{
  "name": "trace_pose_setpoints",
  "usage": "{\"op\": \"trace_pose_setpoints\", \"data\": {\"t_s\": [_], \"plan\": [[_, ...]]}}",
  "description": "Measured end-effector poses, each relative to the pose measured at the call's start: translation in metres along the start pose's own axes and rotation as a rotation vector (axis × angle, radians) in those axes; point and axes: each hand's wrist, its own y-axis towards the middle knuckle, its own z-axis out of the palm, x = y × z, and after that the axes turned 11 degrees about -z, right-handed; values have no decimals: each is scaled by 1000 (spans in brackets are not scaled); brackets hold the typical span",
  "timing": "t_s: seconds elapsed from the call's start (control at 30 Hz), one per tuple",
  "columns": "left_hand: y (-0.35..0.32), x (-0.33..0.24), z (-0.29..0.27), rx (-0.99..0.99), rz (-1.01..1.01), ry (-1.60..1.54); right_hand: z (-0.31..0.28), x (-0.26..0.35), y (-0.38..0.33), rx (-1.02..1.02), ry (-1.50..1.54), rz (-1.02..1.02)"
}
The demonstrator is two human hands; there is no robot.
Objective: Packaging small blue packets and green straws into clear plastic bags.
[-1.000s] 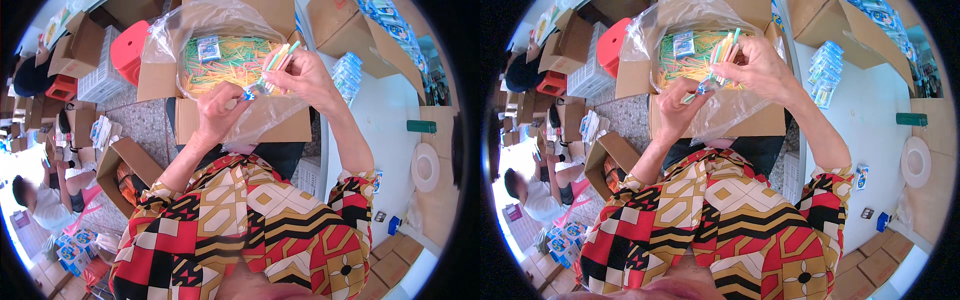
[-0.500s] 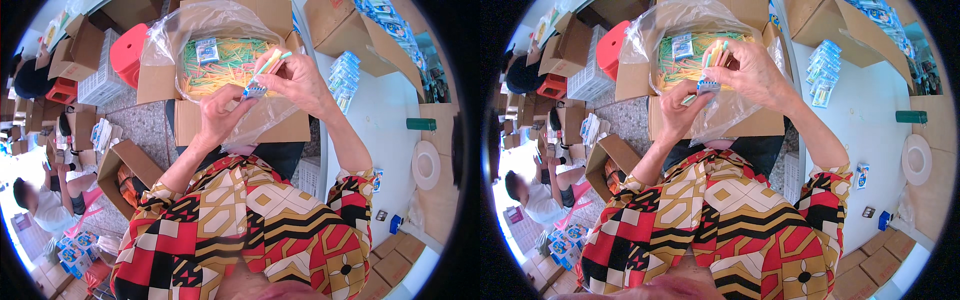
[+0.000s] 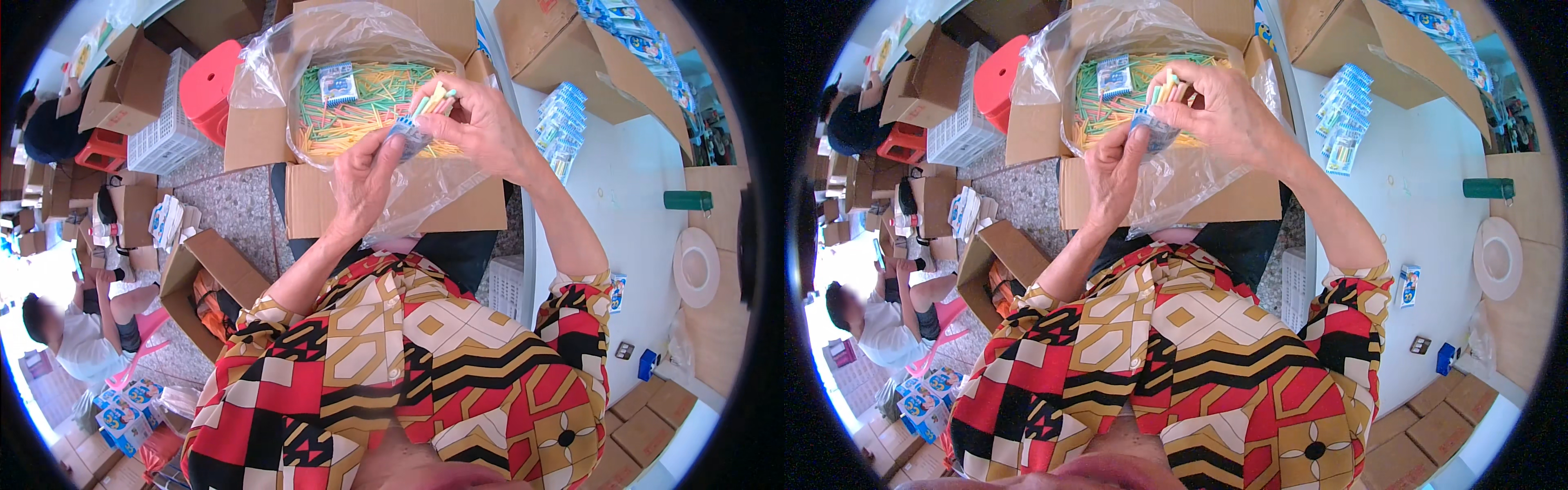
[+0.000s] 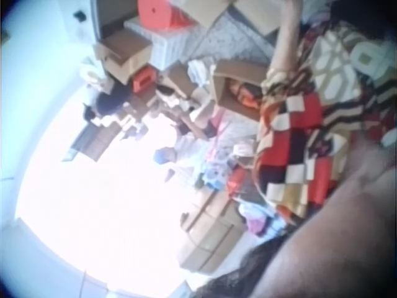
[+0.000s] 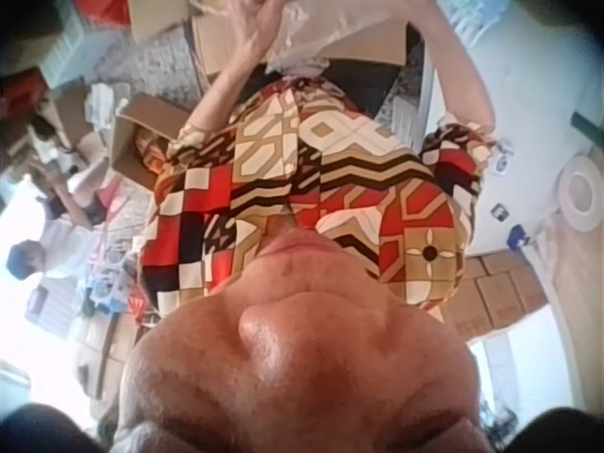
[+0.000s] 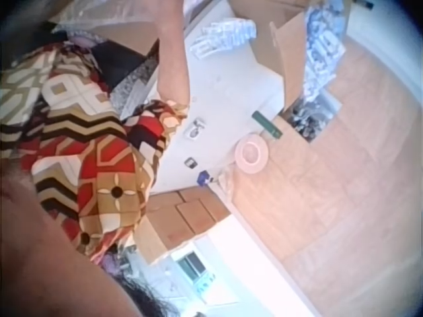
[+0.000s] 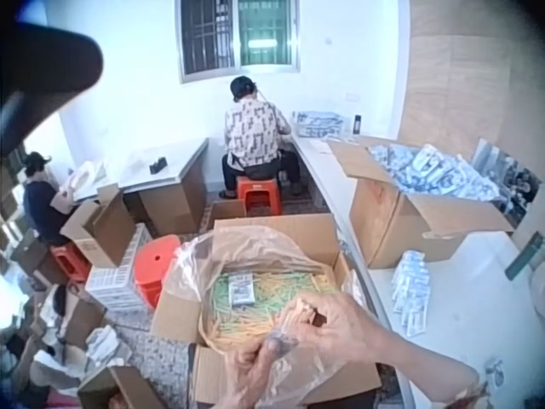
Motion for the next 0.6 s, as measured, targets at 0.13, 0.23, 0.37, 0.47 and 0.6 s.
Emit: {"op": "trace_pose_setpoints", "data": {"t_s": [0.13, 0.23, 0.37, 0.47, 0.6], "plan": [[4, 0, -1, 26, -29, -70, 1, -5, 6, -39, -8, -64], [7, -3, 0, 70, -29, -189, -1, -13, 9, -65, -3, -103], [9, -6, -1, 88, -73, -333, -2, -12, 13, -70, -26, -81], [10, -6, -4, 96, -97, -342, -2, -12, 15, -56, -75, -35], [10, -6, -2, 93, -66, -324, 0, -15, 15, -194, 116, -113]]}}
